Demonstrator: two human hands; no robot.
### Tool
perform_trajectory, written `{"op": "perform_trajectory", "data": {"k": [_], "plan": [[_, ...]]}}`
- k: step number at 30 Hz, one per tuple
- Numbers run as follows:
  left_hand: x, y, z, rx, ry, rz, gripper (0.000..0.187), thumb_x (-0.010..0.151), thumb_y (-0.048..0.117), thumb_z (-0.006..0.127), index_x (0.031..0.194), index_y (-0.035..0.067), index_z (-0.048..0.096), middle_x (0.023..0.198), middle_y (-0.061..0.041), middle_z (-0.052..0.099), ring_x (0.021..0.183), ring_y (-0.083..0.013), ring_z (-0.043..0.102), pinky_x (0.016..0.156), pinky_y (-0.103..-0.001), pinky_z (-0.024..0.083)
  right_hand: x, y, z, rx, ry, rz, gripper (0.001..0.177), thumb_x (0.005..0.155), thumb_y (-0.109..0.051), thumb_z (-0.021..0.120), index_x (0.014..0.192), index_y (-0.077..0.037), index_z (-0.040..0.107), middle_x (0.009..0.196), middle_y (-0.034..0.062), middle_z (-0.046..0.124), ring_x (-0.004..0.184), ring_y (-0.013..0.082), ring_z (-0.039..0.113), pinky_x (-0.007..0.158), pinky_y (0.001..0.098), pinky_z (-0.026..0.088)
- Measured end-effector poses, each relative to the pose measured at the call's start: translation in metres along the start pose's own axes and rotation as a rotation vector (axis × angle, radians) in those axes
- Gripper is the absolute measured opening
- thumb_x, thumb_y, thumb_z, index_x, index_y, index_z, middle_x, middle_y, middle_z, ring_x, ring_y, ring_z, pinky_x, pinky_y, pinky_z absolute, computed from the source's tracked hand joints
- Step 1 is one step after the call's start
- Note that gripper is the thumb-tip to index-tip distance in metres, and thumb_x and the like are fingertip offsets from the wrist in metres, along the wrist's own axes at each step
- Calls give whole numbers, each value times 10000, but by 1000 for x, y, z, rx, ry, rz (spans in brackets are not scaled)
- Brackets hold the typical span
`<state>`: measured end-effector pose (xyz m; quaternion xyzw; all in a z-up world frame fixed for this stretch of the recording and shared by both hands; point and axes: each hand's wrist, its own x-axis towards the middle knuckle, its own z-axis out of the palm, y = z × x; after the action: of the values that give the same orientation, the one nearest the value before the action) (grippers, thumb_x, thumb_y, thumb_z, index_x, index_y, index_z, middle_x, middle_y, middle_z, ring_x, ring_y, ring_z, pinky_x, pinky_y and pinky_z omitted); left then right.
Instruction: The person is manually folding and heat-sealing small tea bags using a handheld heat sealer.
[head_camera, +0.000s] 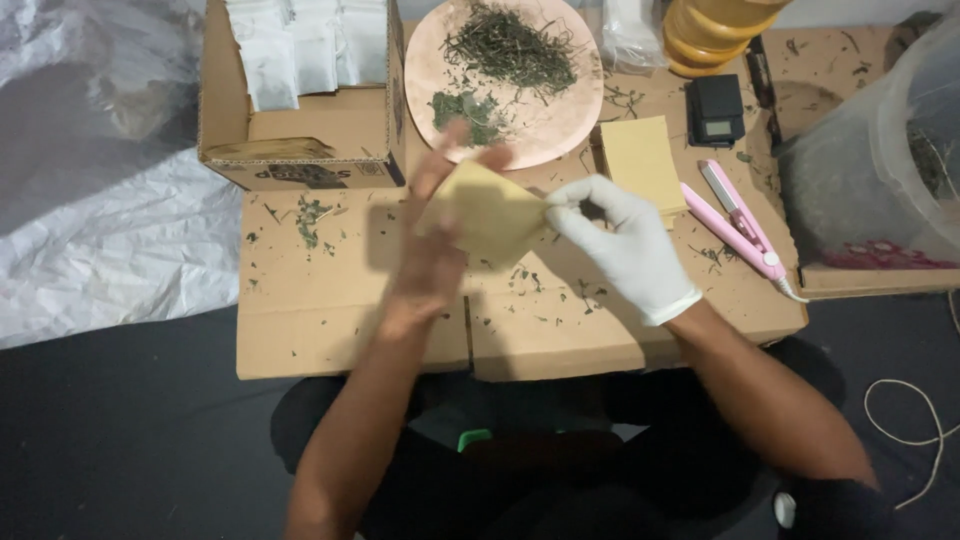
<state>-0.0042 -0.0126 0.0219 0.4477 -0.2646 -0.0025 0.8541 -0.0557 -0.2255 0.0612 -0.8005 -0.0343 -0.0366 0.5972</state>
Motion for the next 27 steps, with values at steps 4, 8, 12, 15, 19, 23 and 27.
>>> {"op": "perform_trajectory", "data": {"k": [4,8,12,15,19,23,27], "plan": [[12,38,-37,462,68,142,886,1101,603,773,1755,148,386,1611,-235,655,1531,-382,597,1327,-598,521,8,-15,-27,-256,-34,-195,136,1019,-78,869,1147,-120,851,1010,52,790,963,183,740,980,376,597],[17,91,-12,921,-161,32,404,1049,229,816,1444,174,748,1355,-101,796,1367,-339,714,1216,-539,541,11,-35,-36,-544,-132,-303,85,1031,-160,846,1111,-192,840,1011,32,773,993,255,750,953,400,580],[15,76,-12,1214,-340,69,305,1008,236,868,1310,201,837,1140,-59,877,1077,-267,835,1138,-523,549,13,-45,-29,-572,-195,-333,93,1070,-191,802,1152,-234,818,1001,6,738,1033,260,737,952,404,579],[10,74,-15,1226,-366,39,267,1049,237,818,1314,227,842,1123,-29,882,1095,-235,838,1177,-514,515,15,-36,-22,-574,-203,-370,118,1078,-177,798,1193,-204,807,1001,27,722,1030,269,728,949,411,573],[12,79,-24,1280,-412,7,238,1048,172,789,1278,172,849,1105,-53,882,1103,-252,835,1210,-504,486,17,-37,-11,-576,-211,-386,147,1073,-177,805,1212,-221,799,996,12,713,1040,256,731,958,405,580],[31,102,-40,1207,-414,42,209,1016,48,814,1200,131,871,933,-50,850,814,-176,746,839,-373,497,17,-36,-5,-508,-120,-346,198,1054,-207,834,1239,-273,812,1026,-50,748,1038,155,754,945,334,600],[57,154,-92,1612,-364,182,335,1230,262,668,1394,21,833,1183,-202,810,1068,-339,714,972,-520,571,12,-25,-7,-538,-168,-390,354,1001,-78,714,1350,-33,757,1083,80,732,851,183,684,765,316,538]]}}
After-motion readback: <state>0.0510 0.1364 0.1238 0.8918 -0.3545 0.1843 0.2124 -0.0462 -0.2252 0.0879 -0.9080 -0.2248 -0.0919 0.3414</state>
